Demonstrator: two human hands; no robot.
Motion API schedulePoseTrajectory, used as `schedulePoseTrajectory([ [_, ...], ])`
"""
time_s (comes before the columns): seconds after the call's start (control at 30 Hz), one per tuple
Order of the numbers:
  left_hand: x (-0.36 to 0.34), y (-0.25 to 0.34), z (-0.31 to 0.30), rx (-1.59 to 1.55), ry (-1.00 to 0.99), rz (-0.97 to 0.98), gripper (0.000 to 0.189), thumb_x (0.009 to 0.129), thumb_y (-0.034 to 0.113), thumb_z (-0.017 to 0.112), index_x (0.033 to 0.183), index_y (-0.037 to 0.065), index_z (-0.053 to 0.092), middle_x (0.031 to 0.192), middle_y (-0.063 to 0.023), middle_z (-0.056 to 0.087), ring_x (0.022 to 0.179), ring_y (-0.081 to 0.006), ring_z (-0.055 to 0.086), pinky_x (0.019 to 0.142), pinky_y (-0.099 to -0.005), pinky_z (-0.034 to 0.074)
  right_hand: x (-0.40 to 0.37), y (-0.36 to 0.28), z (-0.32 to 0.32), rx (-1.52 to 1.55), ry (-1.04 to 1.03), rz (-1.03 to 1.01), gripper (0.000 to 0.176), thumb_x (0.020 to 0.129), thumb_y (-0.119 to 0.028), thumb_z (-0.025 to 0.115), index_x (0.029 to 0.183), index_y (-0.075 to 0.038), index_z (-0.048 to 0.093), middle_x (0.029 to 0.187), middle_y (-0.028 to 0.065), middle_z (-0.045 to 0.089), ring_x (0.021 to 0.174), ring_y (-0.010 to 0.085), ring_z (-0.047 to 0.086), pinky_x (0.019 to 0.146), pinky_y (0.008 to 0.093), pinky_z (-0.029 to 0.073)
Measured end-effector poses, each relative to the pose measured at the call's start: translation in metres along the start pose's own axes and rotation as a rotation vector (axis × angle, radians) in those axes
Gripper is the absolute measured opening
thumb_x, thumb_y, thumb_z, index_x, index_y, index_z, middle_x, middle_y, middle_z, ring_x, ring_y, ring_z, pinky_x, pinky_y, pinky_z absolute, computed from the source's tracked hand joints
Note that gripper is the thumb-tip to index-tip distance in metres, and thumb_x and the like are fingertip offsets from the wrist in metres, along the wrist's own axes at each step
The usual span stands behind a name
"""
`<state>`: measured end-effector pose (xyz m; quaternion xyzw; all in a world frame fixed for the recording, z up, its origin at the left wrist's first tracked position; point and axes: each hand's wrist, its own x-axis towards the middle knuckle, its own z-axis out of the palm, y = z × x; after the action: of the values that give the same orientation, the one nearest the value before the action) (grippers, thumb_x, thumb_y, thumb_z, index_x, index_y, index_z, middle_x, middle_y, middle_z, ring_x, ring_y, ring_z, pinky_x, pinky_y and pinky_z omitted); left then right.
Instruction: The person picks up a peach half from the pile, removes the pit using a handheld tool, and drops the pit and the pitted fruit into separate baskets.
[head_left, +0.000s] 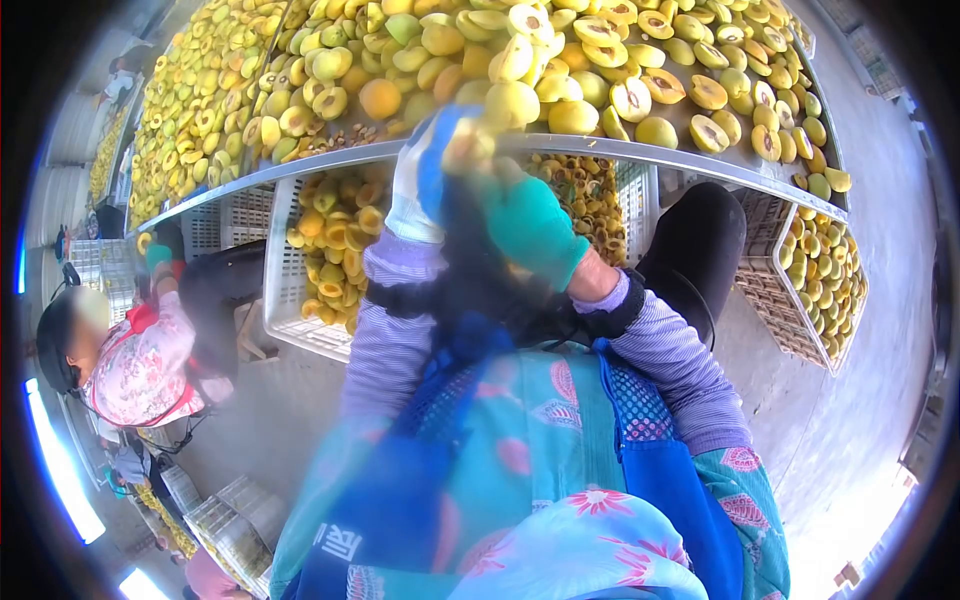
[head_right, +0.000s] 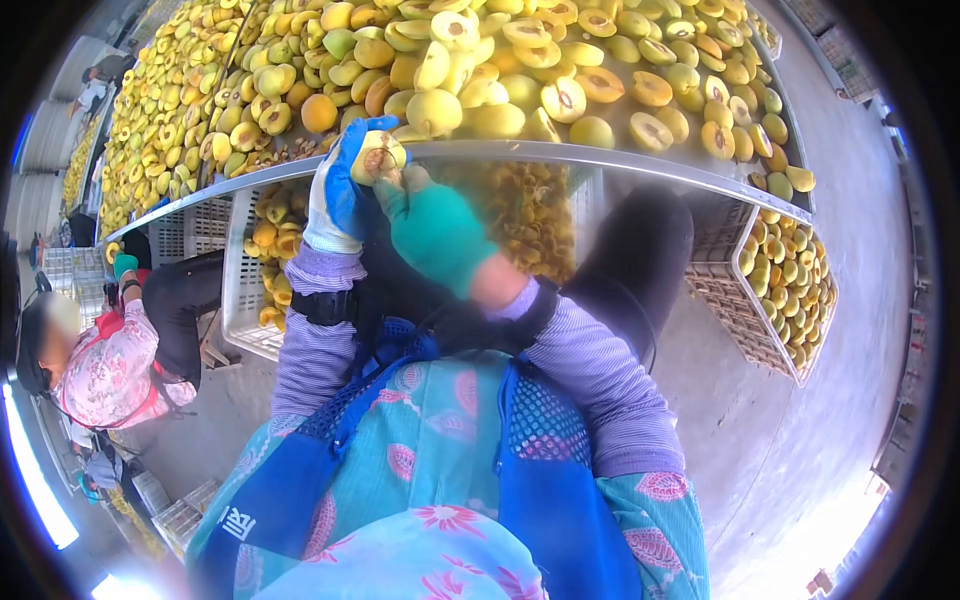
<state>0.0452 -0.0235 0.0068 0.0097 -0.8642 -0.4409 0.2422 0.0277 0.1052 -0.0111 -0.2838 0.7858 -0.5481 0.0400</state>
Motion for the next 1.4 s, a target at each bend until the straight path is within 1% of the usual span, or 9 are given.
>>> schedulePoseTrajectory([
  [0.13, 0.008, -0.012, 0.003, 0.201, -0.004, 0.362, 0.020, 0.091, 0.016, 0.055, 0.096, -0.003, 0.059, 0.078, -0.0077, 0.060, 0.068, -0.0170, 0.058, 0.063, -0.0266, 0.049, -0.010, -0.006, 0.006, 0.019, 0.132, 0.008, 0.028, 0.095, -0.028, 0.050, 0.087, -0.002, 0.051, 0.067, 0.0231, 0.058, 0.060, 0.0400, 0.058, 0.049, 0.0460, 0.042],
  [0.27, 0.006, 0.012, 0.026, -0.964, 0.305, -0.577, 0.030, 0.093, 0.023, 0.056, 0.092, -0.007, 0.059, 0.068, -0.0060, 0.057, 0.057, -0.0118, 0.053, 0.054, -0.0249, 0.045, -0.015, -0.012, 0.010, 0.085, 0.208, 0.011, 0.028, 0.096, -0.028, 0.048, 0.089, -0.001, 0.052, 0.068, 0.0232, 0.058, 0.061, 0.0405, 0.058, 0.051, 0.0458, 0.043],
  [0.63, 0.011, -0.001, 0.028, -0.440, 0.178, -0.328, 0.029, 0.092, 0.023, 0.056, 0.090, -0.006, 0.061, 0.074, -0.0097, 0.062, 0.060, -0.0145, 0.058, 0.053, -0.0252, 0.047, -0.022, 0.007, 0.010, -0.009, 0.052, -0.098, 0.029, 0.087, -0.015, 0.053, 0.109, 0.003, 0.050, 0.083, 0.0174, 0.058, 0.066, 0.0278, 0.057, 0.056, 0.0353, 0.047],
  [0.77, 0.013, 0.006, 0.024, -0.709, 0.097, -0.461, 0.029, 0.092, 0.023, 0.057, 0.091, -0.005, 0.061, 0.075, -0.0097, 0.063, 0.059, -0.0140, 0.059, 0.054, -0.0255, 0.048, -0.014, -0.010, -0.009, 0.937, -0.248, 0.603, 0.020, 0.089, -0.021, 0.057, 0.103, -0.007, 0.055, 0.071, 0.0037, 0.053, 0.054, 0.0152, 0.051, 0.048, 0.0271, 0.043],
  [0.93, 0.013, -0.011, 0.016, -0.530, -0.080, -0.403, 0.027, 0.090, 0.026, 0.057, 0.090, 0.000, 0.063, 0.076, -0.0077, 0.064, 0.064, -0.0140, 0.060, 0.056, -0.0274, 0.048, -0.006, -0.022, -0.018, 1.508, -0.555, 0.864, 0.044, 0.093, -0.054, 0.042, 0.086, -0.012, 0.049, 0.056, -0.0027, 0.043, 0.045, 0.0090, 0.041, 0.043, 0.0274, 0.036],
  [1.0, 0.006, -0.006, 0.014, -1.184, -0.085, -0.644, 0.022, 0.090, 0.024, 0.056, 0.097, 0.004, 0.061, 0.076, -0.0066, 0.065, 0.067, -0.0186, 0.062, 0.059, -0.0284, 0.049, 0.000, -0.020, -0.021, 1.842, -0.768, 0.914, 0.045, 0.092, -0.057, 0.041, 0.086, -0.013, 0.049, 0.055, -0.0040, 0.039, 0.043, 0.0082, 0.036, 0.042, 0.0252, 0.033],
  [1.17, -0.016, 0.012, -0.059, 0.724, 0.034, 0.267, 0.034, 0.079, 0.030, 0.068, 0.101, 0.005, 0.061, 0.091, -0.0075, 0.065, 0.074, -0.0227, 0.065, 0.069, -0.0321, 0.052, -0.007, 0.014, -0.036, 1.979, -0.880, 0.756, 0.038, 0.094, -0.052, 0.042, 0.089, -0.016, 0.052, 0.060, -0.0043, 0.041, 0.049, 0.0093, 0.039, 0.045, 0.0250, 0.034],
  [1.23, -0.004, -0.034, -0.093, 0.389, 0.162, -0.762, 0.044, 0.074, 0.035, 0.069, 0.106, 0.006, 0.062, 0.100, -0.0131, 0.063, 0.082, -0.0274, 0.064, 0.074, -0.0350, 0.052, -0.022, 0.067, -0.022, 2.041, -0.602, 1.121, 0.034, 0.094, -0.049, 0.044, 0.091, -0.016, 0.052, 0.064, -0.0035, 0.043, 0.052, 0.0102, 0.042, 0.046, 0.0251, 0.035],
  [1.4, 0.083, -0.104, -0.075, 0.989, -0.117, -0.297, 0.051, 0.071, 0.039, 0.071, 0.108, 0.004, 0.065, 0.106, -0.0172, 0.064, 0.095, -0.0275, 0.063, 0.082, -0.0369, 0.049, -0.029, 0.036, -0.012, 1.657, -0.474, 1.045, 0.026, 0.093, -0.044, 0.050, 0.095, -0.018, 0.053, 0.070, -0.0034, 0.046, 0.055, 0.0110, 0.045, 0.045, 0.0236, 0.037],
])
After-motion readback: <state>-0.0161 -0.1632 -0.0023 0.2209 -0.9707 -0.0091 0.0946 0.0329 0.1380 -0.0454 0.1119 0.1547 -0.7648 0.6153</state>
